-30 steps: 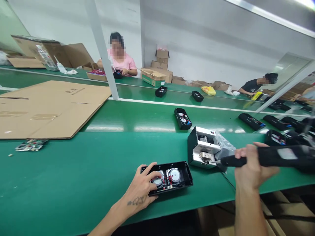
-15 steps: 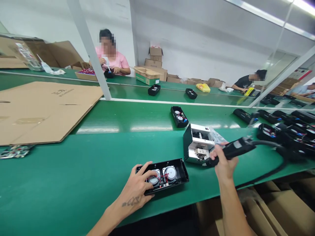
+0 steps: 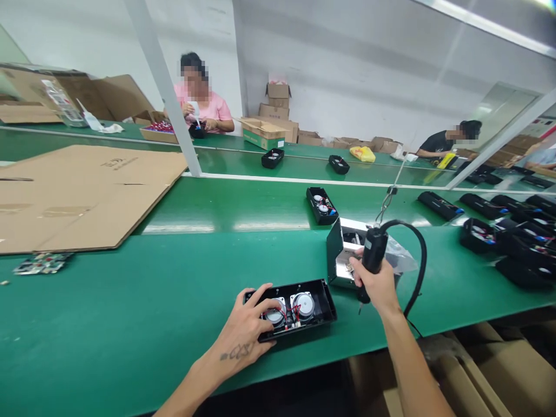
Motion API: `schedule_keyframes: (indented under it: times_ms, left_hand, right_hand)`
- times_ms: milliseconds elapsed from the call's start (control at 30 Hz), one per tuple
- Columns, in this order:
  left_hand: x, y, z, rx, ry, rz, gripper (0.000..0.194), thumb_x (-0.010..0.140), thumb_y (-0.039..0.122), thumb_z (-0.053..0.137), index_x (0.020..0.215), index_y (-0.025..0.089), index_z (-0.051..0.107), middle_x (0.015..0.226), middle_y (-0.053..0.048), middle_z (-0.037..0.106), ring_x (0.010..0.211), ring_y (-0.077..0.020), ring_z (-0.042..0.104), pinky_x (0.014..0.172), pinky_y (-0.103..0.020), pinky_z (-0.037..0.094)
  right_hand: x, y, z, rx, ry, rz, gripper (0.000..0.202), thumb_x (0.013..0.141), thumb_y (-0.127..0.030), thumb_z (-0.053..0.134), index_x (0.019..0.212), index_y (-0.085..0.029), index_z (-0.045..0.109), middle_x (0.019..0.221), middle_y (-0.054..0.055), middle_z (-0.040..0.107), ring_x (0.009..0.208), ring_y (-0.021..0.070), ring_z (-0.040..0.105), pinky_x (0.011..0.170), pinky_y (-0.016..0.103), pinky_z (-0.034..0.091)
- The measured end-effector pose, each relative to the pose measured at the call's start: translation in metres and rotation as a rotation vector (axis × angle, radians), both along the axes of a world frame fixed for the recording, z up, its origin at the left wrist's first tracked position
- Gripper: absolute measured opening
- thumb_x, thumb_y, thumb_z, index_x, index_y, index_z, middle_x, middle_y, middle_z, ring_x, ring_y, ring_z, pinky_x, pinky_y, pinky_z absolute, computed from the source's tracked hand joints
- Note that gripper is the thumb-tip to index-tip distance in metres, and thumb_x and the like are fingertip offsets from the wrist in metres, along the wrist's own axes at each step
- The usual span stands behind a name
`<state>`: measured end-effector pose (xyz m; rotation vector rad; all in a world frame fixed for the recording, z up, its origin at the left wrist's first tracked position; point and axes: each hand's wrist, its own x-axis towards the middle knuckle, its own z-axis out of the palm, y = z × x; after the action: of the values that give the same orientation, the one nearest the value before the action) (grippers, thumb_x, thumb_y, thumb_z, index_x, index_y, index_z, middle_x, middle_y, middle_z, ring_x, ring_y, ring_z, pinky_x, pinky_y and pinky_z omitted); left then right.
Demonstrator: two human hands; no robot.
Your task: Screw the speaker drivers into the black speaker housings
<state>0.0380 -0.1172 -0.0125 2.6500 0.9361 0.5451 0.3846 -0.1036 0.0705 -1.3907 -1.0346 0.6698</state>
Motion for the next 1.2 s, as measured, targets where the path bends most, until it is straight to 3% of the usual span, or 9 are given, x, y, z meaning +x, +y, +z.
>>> schedule_keyframes:
  times_ms: [133, 300, 467, 600, 833, 1067, 1200]
  left_hand:
    - [-0.001, -0.001, -0.002, -0.011, -0.05, -0.016, 0.018, 0.082, 0.033, 0.094, 0.084, 0.027, 0.077, 0.135, 0.003, 0.073, 0.156, -0.0385, 0.042, 0.12, -0.058, 0.021]
    - [0.0, -0.002, 0.001, -0.02, -0.032, -0.015, 0.017, 0.082, 0.033, 0.094, 0.087, 0.027, 0.079, 0.135, 0.003, 0.073, 0.155, -0.038, 0.043, 0.119, -0.057, 0.022]
    - [0.001, -0.003, 0.006, 0.01, 0.003, -0.021, 0.013, 0.087, 0.036, 0.091, 0.091, 0.029, 0.081, 0.135, 0.002, 0.073, 0.156, -0.0372, 0.041, 0.119, -0.057, 0.026]
    - [0.001, -0.005, 0.008, 0.0, 0.004, -0.016, 0.012, 0.092, 0.037, 0.086, 0.103, 0.036, 0.082, 0.139, 0.002, 0.072, 0.159, -0.0364, 0.037, 0.12, -0.06, 0.027]
    - [0.001, -0.006, 0.007, 0.014, 0.022, -0.005, 0.022, 0.09, 0.04, 0.088, 0.11, 0.037, 0.081, 0.145, 0.002, 0.069, 0.159, -0.037, 0.035, 0.118, -0.063, 0.03]
    - [0.001, -0.006, 0.007, 0.023, 0.017, -0.008, 0.017, 0.096, 0.045, 0.082, 0.111, 0.036, 0.08, 0.144, 0.0, 0.069, 0.158, -0.0375, 0.036, 0.117, -0.064, 0.03]
    - [0.002, -0.008, 0.007, 0.025, -0.004, 0.001, 0.015, 0.098, 0.04, 0.079, 0.112, 0.037, 0.08, 0.142, 0.001, 0.07, 0.157, -0.0364, 0.038, 0.118, -0.061, 0.029]
  right_hand:
    - [-0.017, -0.035, -0.009, -0.006, 0.209, 0.132, 0.041, 0.087, -0.043, 0.089, 0.112, -0.021, 0.065, 0.053, -0.009, 0.052, 0.04, 0.0112, 0.047, 0.043, 0.025, 0.037]
    - [-0.067, -0.064, 0.006, 0.086, 0.431, 0.314, 0.024, 0.097, -0.033, 0.08, 0.115, -0.026, 0.065, 0.058, -0.009, 0.053, 0.044, 0.0092, 0.047, 0.047, 0.024, 0.04]
    - [-0.128, -0.061, 0.018, 0.35, 0.521, 0.548, 0.01, 0.106, -0.029, 0.067, 0.116, -0.031, 0.065, 0.058, -0.01, 0.051, 0.043, 0.0081, 0.043, 0.045, 0.02, 0.041]
    - [-0.156, -0.051, 0.009, 0.373, 0.46, 0.616, 0.016, 0.106, -0.023, 0.067, 0.118, -0.031, 0.062, 0.064, -0.01, 0.055, 0.047, 0.0072, 0.048, 0.049, 0.019, 0.044]
    - [-0.167, -0.045, -0.013, 0.297, 0.402, 0.617, 0.018, 0.105, -0.024, 0.07, 0.118, -0.031, 0.059, 0.068, -0.01, 0.054, 0.05, 0.0069, 0.047, 0.052, 0.02, 0.044]
    - [-0.17, -0.04, -0.019, 0.301, 0.342, 0.604, 0.018, 0.106, -0.025, 0.069, 0.117, -0.03, 0.056, 0.067, -0.011, 0.053, 0.048, 0.0073, 0.046, 0.049, 0.021, 0.043]
    - [-0.167, -0.043, -0.023, 0.281, 0.216, 0.588, 0.014, 0.105, -0.03, 0.069, 0.11, -0.029, 0.056, 0.068, -0.009, 0.055, 0.047, 0.0104, 0.049, 0.048, 0.026, 0.047]
